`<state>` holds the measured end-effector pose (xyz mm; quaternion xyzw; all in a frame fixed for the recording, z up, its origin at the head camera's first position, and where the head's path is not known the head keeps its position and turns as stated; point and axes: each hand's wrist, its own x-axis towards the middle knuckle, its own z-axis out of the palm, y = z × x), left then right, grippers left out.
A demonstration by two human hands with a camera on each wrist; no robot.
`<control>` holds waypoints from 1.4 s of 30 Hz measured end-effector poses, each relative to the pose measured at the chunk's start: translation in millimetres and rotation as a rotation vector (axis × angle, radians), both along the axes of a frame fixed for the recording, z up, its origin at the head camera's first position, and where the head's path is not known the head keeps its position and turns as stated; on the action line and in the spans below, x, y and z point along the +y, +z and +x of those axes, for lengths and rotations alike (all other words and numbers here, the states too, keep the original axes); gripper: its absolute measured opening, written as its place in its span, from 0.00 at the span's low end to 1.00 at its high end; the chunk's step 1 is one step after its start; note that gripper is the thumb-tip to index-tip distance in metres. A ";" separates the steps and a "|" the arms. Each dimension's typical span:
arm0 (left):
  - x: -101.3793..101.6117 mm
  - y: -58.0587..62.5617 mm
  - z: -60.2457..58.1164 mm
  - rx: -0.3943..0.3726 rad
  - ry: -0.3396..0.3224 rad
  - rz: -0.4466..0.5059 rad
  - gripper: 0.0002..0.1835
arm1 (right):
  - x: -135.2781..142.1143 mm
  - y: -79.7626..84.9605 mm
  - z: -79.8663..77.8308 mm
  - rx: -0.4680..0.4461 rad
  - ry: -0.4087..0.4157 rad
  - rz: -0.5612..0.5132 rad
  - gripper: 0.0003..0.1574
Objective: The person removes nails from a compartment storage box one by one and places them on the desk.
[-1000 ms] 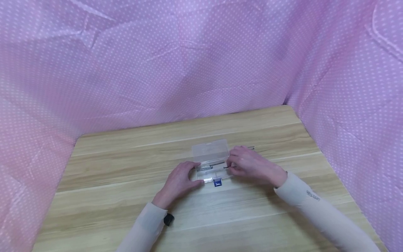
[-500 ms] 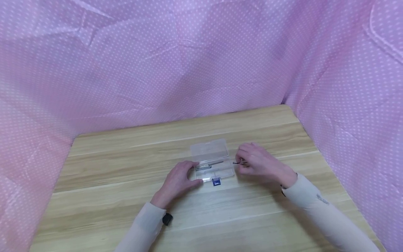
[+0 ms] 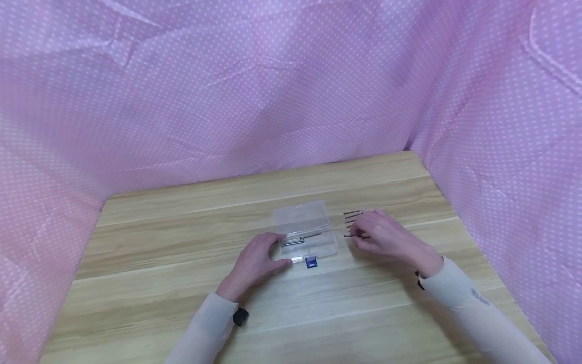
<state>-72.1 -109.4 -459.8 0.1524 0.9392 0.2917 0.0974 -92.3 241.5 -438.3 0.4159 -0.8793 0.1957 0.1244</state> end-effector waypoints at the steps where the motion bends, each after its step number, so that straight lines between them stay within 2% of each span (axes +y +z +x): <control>1: -0.1 0.1 -0.1 0.001 0.000 0.000 0.37 | 1.4 -0.6 0.5 0.002 0.001 -0.005 0.09; 9: -2.2 -1.2 -0.8 0.001 0.007 -0.003 0.37 | 11.8 -6.3 2.7 0.043 0.041 -0.051 0.14; 15: -2.8 -2.6 -1.2 0.001 0.010 -0.006 0.38 | 19.3 -9.6 3.3 0.072 0.040 -0.085 0.20; 22: -3.3 -2.7 -1.0 0.000 0.013 0.000 0.38 | 27.6 -8.9 -1.8 0.021 -0.037 -0.097 0.16; 32: -1.4 -0.9 -0.3 -0.020 0.013 -0.006 0.38 | 30.3 -4.8 -21.4 0.037 -0.094 -0.118 0.12; 42: 0.5 0.8 -0.5 -0.016 0.009 -0.018 0.38 | 29.2 -4.9 -43.5 -0.017 -0.124 -0.160 0.10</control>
